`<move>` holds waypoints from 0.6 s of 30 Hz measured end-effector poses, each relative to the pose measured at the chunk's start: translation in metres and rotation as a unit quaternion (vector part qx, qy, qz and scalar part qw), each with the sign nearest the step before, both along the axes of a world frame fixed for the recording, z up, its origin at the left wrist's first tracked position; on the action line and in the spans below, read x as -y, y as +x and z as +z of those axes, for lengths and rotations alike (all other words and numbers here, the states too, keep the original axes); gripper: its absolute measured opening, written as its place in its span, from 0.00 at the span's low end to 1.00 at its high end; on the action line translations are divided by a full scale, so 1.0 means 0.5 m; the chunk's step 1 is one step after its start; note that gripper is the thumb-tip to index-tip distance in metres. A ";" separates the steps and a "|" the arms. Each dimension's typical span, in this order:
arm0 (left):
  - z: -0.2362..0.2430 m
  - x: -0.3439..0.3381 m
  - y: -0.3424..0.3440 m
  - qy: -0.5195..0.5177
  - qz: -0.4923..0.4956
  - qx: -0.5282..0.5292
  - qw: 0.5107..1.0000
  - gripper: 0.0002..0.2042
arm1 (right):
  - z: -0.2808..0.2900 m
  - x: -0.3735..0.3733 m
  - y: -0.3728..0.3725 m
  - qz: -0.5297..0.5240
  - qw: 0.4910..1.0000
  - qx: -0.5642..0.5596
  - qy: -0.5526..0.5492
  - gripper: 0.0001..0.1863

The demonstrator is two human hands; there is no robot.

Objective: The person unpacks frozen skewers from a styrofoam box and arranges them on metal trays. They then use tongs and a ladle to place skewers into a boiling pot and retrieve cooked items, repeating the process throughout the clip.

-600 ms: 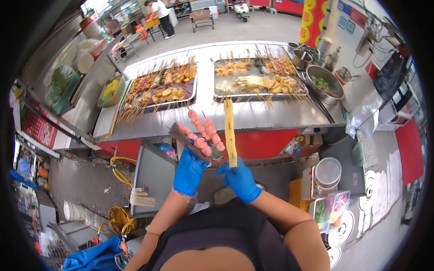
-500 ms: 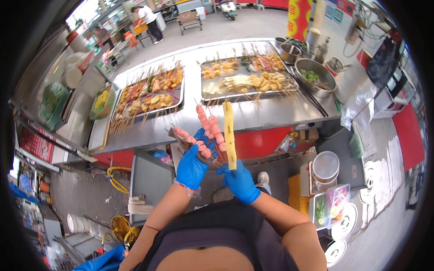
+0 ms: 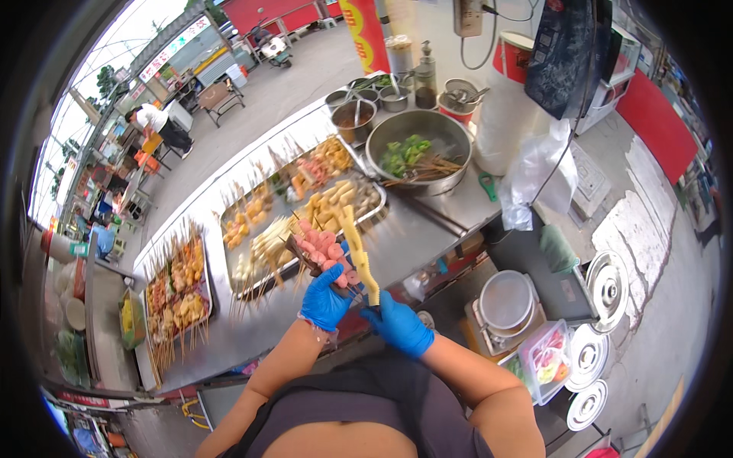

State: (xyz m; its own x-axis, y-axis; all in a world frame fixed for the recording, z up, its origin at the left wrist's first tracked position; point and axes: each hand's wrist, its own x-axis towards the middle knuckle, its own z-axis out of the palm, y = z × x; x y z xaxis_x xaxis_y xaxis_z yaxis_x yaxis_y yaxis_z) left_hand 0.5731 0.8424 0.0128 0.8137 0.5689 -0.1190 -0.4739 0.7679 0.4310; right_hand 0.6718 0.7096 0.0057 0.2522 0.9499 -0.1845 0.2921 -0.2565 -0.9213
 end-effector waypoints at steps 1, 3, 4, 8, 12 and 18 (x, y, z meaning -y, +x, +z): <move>0.008 -0.010 0.040 0.021 0.035 -0.078 0.996 0.24 | -0.002 -0.015 0.044 0.015 0.999 0.046 -0.001 0.17; -0.006 -0.042 0.104 0.037 0.019 -0.116 0.992 0.21 | 0.003 -0.045 0.123 0.067 0.977 0.186 0.082 0.23; 0.018 -0.036 0.137 0.037 0.005 -0.099 0.994 0.21 | 0.016 -0.061 0.154 0.092 0.974 0.202 0.050 0.24; 0.035 -0.067 0.242 0.028 0.050 -0.140 0.988 0.22 | -0.006 -0.107 0.230 0.103 0.956 0.269 0.056 0.28; 0.033 -0.154 0.308 0.023 0.072 -0.158 0.984 0.24 | 0.041 -0.132 0.284 0.026 0.999 -0.009 -0.034 0.19; 0.057 -0.236 0.417 0.090 -0.104 -0.103 0.985 0.27 | 0.048 -0.178 0.469 -0.123 0.979 0.143 0.081 0.09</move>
State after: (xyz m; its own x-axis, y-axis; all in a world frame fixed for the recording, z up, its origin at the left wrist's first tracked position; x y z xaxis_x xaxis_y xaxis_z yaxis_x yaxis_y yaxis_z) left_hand 0.7816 0.9602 0.0415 0.8846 0.4187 -0.2055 -0.2021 0.7412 0.6401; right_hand 0.9065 0.7984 0.0299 0.4957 0.8652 0.0756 0.4918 -0.2079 -0.8455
